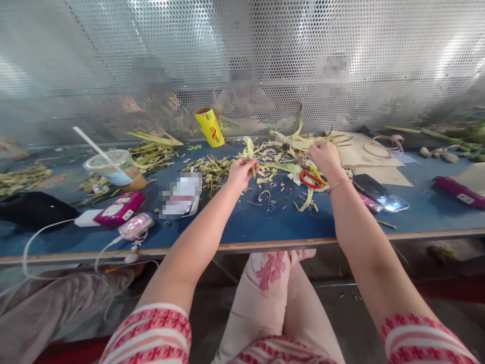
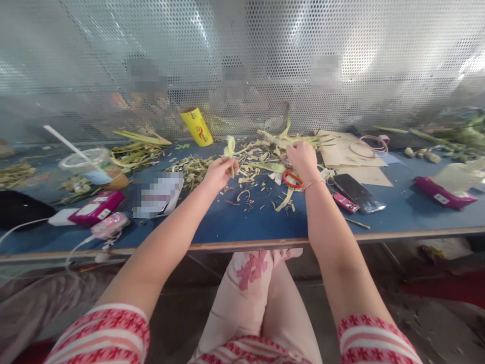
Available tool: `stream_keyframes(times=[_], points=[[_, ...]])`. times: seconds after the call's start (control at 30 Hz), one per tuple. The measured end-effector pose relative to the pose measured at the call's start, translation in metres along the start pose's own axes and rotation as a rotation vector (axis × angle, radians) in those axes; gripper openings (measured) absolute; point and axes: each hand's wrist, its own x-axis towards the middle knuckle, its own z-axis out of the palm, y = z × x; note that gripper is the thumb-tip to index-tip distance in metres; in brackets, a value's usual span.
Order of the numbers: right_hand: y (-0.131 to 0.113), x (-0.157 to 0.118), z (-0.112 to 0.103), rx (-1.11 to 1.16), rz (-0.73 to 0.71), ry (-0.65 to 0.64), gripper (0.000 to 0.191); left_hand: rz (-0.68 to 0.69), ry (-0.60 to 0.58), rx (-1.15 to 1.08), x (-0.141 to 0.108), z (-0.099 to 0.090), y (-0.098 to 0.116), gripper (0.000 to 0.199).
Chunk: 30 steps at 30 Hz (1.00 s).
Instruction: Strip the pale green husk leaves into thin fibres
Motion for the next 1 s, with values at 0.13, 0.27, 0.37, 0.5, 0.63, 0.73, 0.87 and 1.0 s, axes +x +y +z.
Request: stream_keyframes(times=[0.13, 0.27, 0.37, 0.5, 0.63, 0.73, 0.87, 1.0], points=[[0.012, 0.002, 0.011, -0.238, 0.134, -0.301, 0.058, 0.04, 0.04, 0.015, 0.002, -0.002, 0.002, 0.023], [0.006, 0.0, 0.019, -0.28, 0.233, -0.414, 0.092, 0.035, 0.031, 0.009, 0.003, -0.001, 0.002, 0.018], [0.002, -0.002, 0.017, -0.296, 0.256, -0.451, 0.097, 0.037, 0.01, -0.009, 0.005, -0.001, 0.001, 0.022], [0.004, -0.001, 0.013, -0.246, 0.222, -0.413, 0.088, 0.062, -0.018, -0.02, 0.009, -0.003, -0.001, 0.027], [0.005, -0.003, 0.009, -0.199, 0.22, -0.26, 0.084, 0.078, -0.009, -0.029, 0.01, -0.005, -0.001, 0.025], [0.003, -0.007, 0.001, -0.177, 0.234, -0.13, 0.088, 0.064, 0.005, -0.031, 0.009, -0.005, 0.0, 0.024], [0.0, -0.01, -0.007, -0.064, 0.2, 0.12, 0.071, 0.032, 0.043, -0.06, 0.007, -0.003, 0.002, 0.023], [-0.002, -0.007, -0.003, 0.141, 0.079, 0.235, 0.058, 0.01, 0.044, -0.129, 0.006, -0.001, 0.004, 0.027]])
